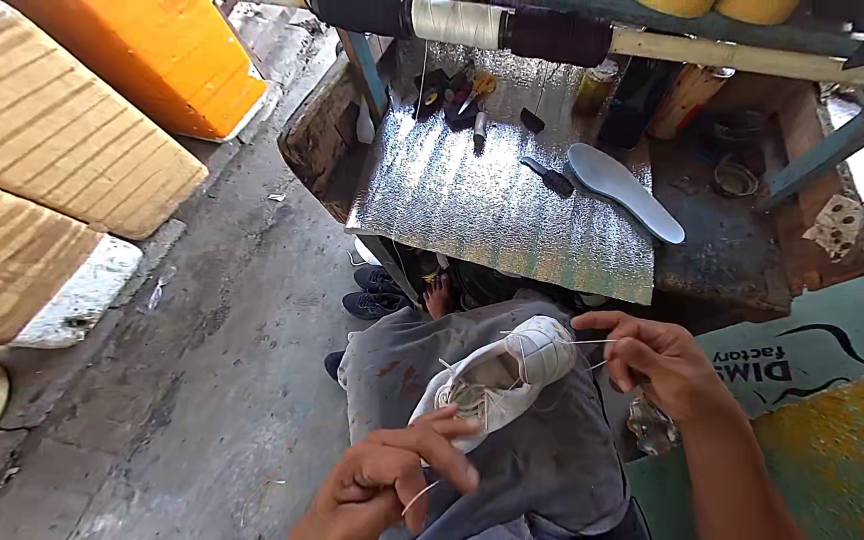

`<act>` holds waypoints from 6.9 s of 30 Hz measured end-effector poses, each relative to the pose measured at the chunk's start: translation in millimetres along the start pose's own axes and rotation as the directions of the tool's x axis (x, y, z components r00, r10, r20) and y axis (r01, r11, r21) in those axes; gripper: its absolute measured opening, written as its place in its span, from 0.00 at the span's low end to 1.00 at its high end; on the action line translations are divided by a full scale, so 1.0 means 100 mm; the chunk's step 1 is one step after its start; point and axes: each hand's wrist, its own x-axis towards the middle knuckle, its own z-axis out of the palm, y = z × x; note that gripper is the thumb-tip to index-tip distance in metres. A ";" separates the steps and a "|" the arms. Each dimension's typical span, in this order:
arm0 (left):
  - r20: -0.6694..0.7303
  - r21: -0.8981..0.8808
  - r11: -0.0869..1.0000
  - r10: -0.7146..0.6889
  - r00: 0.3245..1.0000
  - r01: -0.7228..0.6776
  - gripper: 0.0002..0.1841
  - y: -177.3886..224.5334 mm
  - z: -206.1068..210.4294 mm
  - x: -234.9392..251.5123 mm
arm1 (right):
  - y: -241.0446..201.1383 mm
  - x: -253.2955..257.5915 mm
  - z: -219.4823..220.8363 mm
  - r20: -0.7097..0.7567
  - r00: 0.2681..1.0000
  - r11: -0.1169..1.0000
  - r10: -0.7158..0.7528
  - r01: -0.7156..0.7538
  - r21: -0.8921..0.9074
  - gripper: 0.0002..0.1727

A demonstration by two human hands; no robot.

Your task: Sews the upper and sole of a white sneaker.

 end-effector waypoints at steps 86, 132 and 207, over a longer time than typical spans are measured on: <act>-0.159 -0.022 0.932 -0.362 0.919 0.363 0.11 -0.84 0.28 0.68 | -0.23 0.42 0.25 0.240 0.901 0.393 0.362 0.086 -0.916 0.09; -0.411 0.882 0.021 -0.456 0.789 0.472 0.14 -0.12 0.65 1.08 | -0.16 -0.08 0.07 0.117 0.989 0.161 -0.091 0.131 -0.978 0.32; -0.281 0.305 0.804 -0.436 0.855 0.510 0.08 -0.72 0.22 0.80 | 0.56 -0.32 0.00 0.037 0.970 0.875 -0.240 0.232 -0.426 0.20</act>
